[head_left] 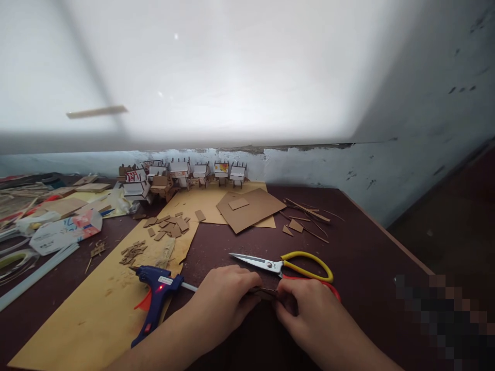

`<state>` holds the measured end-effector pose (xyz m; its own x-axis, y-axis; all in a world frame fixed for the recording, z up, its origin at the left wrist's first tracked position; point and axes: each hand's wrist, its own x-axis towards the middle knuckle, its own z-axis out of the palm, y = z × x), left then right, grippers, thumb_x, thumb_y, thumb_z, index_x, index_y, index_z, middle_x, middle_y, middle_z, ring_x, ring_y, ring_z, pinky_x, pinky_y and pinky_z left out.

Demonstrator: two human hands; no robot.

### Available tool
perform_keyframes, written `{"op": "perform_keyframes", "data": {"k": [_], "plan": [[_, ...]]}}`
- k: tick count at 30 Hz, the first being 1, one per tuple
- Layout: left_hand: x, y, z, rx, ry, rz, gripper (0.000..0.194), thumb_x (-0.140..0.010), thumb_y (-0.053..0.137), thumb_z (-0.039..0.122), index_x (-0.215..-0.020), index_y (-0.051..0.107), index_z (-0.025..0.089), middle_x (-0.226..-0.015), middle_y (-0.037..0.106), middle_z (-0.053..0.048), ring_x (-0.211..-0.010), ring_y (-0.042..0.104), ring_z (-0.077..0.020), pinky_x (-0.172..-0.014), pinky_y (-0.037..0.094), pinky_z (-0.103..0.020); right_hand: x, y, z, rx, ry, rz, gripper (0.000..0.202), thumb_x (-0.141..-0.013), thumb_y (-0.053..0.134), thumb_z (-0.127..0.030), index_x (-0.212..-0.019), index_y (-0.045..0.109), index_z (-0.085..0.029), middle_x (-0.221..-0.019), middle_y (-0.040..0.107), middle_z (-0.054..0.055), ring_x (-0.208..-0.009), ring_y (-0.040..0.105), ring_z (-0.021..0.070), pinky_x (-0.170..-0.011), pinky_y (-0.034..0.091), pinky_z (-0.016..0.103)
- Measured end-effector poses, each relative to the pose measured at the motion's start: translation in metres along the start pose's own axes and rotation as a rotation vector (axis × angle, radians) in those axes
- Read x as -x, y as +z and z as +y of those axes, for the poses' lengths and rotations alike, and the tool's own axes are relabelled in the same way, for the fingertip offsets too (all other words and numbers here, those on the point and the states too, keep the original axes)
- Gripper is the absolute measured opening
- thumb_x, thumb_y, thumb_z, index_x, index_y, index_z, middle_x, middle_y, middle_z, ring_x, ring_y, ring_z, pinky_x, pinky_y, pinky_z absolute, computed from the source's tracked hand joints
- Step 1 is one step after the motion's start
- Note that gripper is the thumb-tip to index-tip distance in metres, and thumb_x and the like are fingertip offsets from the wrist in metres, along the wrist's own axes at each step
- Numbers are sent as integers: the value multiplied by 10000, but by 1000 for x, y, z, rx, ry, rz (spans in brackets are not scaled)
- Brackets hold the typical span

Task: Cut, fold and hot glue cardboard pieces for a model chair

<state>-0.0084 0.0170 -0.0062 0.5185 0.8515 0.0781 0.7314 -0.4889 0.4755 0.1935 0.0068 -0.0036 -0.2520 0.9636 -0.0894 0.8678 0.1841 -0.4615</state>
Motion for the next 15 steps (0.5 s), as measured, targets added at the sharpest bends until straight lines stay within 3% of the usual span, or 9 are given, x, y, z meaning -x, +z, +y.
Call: {"op": "perform_keyframes", "data": {"k": [5,11,15], "plan": [[0,2,-2,-30,47,10,78,-909,657,175,-906,706,236,-876,745,8,-838,671,-212,-702,421,-296,0,0,0,-147,80,-38,176,-823,604,-171,-662,657,-218,-612,664,-11,-589,610,167,-519,336,252],[1,3,-3,-65,64,14,65,-909,663,178,-892,697,231,-848,724,7,-812,654,-205,-673,391,-294,2,1,-1,-16,19,10,214,-824,585,-156,-630,647,-223,-593,660,-15,-557,581,162,-535,320,271],[1,3,-2,-52,67,10,73,-915,652,180,-902,700,234,-862,728,5,-827,661,-210,-686,404,-296,1,-3,-5,-56,33,3,217,-824,597,-171,-620,648,-224,-584,658,-9,-559,592,166,-521,326,267]]}}
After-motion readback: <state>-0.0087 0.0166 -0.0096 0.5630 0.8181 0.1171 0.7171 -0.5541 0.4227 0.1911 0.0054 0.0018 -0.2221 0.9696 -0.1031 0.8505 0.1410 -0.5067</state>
